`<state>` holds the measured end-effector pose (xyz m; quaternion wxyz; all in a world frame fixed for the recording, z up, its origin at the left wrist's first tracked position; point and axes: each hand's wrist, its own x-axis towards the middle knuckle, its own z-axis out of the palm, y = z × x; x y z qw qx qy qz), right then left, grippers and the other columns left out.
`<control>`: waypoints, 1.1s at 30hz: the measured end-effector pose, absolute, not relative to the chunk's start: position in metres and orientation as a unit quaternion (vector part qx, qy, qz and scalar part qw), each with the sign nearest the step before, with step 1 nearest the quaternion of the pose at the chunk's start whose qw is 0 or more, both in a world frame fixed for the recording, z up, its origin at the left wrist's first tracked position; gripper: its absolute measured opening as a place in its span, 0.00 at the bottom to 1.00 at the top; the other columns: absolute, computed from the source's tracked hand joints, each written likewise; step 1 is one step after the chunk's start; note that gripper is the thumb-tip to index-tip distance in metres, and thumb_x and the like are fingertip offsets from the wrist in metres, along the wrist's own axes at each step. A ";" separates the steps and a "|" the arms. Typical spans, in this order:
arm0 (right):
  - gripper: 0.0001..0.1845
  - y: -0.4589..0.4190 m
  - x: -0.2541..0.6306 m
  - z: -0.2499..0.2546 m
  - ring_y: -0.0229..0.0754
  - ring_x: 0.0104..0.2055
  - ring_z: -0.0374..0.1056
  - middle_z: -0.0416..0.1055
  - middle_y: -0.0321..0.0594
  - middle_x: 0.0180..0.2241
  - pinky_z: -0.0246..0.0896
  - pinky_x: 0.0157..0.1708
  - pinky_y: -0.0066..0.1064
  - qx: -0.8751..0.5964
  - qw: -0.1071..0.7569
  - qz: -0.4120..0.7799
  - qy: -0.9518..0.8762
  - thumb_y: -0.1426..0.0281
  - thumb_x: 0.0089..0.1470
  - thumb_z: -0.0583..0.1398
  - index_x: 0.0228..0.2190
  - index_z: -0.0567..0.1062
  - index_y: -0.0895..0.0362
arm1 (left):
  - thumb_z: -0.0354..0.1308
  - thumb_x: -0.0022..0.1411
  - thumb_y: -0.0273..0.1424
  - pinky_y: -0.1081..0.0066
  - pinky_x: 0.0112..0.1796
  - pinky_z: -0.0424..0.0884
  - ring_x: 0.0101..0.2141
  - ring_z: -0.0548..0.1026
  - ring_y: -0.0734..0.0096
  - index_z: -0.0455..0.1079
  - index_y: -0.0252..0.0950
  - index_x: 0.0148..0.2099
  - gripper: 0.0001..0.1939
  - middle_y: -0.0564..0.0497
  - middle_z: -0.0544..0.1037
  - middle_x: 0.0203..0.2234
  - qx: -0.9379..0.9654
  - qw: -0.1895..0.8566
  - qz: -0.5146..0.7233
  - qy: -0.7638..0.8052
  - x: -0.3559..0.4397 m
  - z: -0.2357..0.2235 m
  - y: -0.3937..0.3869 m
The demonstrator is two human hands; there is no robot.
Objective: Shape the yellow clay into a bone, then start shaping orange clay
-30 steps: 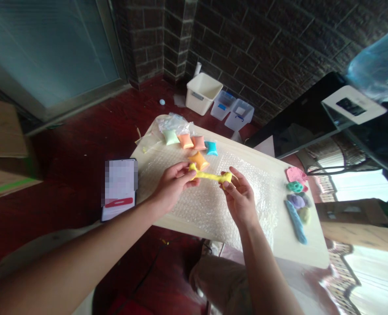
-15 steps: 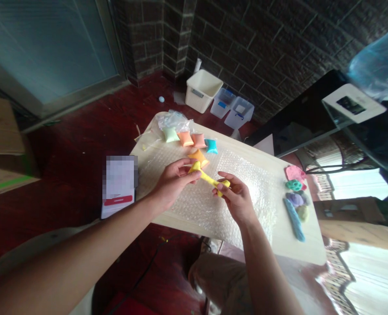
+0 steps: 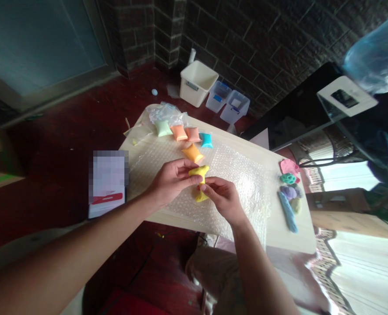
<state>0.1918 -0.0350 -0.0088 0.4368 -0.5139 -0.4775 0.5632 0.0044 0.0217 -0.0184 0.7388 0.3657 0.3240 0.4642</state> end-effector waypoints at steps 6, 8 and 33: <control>0.15 -0.038 0.191 0.009 0.48 0.46 0.77 0.82 0.41 0.44 0.75 0.49 0.45 -0.534 0.522 0.449 -0.491 0.57 0.56 0.73 0.45 0.85 0.46 | 0.80 0.50 0.31 0.60 0.47 0.81 0.42 0.85 0.57 0.83 0.35 0.43 0.17 0.45 0.86 0.39 0.412 0.716 0.468 0.314 0.005 -0.002 0.012; 0.16 -0.040 0.187 0.020 0.47 0.43 0.77 0.82 0.40 0.43 0.76 0.45 0.43 -0.536 0.545 0.420 -0.489 0.58 0.56 0.73 0.47 0.84 0.44 | 0.79 0.52 0.30 0.60 0.48 0.81 0.42 0.85 0.58 0.84 0.36 0.43 0.16 0.46 0.86 0.39 0.425 0.713 0.471 0.301 0.007 0.005 0.008; 0.08 -0.041 0.191 0.022 0.39 0.36 0.72 0.78 0.39 0.38 0.68 0.34 0.34 -0.435 0.565 0.455 -0.533 0.73 0.59 0.70 0.39 0.86 0.49 | 0.75 0.58 0.27 0.72 0.41 0.85 0.36 0.86 0.68 0.83 0.35 0.43 0.09 0.49 0.87 0.36 0.538 0.623 0.505 0.260 0.008 0.008 0.001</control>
